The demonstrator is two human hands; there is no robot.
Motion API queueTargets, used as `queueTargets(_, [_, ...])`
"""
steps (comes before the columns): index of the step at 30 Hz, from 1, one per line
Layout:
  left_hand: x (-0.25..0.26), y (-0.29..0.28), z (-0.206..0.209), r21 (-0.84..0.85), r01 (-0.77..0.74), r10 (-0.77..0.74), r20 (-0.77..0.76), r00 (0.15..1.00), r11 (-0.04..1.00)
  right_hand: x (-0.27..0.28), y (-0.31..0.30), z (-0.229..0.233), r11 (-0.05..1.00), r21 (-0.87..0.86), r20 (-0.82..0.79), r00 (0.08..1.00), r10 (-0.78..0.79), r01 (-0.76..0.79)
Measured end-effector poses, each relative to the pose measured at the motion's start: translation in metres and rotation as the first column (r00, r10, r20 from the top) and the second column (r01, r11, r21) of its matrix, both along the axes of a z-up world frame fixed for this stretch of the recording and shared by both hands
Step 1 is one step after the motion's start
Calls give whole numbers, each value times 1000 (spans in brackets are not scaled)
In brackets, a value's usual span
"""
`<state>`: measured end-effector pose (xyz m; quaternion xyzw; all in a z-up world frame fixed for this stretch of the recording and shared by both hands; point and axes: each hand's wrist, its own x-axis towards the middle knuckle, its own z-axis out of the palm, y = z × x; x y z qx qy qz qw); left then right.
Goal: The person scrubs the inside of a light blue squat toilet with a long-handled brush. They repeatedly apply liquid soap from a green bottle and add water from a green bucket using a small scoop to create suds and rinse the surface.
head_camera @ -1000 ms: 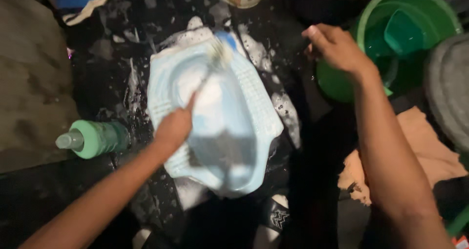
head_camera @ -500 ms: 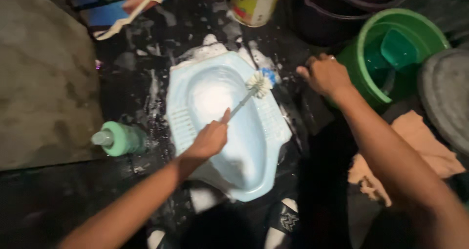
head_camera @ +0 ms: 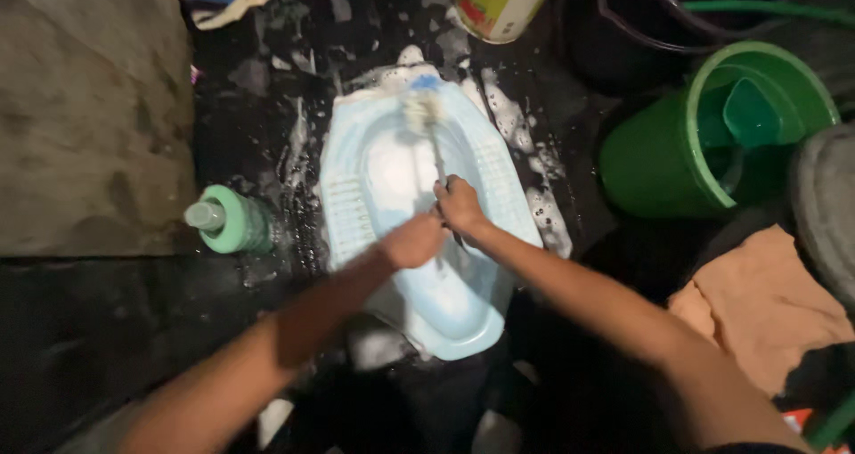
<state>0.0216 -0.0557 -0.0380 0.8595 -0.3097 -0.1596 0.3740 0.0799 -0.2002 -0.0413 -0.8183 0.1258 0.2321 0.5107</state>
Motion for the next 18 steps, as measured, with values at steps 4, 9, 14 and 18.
queueTargets(4, [40,95,60,323,-117,205,-254,945,939,-4,16,-5,975,-66,121,972,-202,211])
queueTargets(9, [67,192,169,685,-431,399,219,891,587,2,21,-18,863,-411,218,888,405,-293])
queueTargets(14, [38,220,189,390,-728,685,273,676,564,7,3,-22,861,-447,375,824,426,-242])
queueTargets(18, [16,233,153,494,-749,711,317,628,441,7,-6,6,310,-670,-44,454,890,-674])
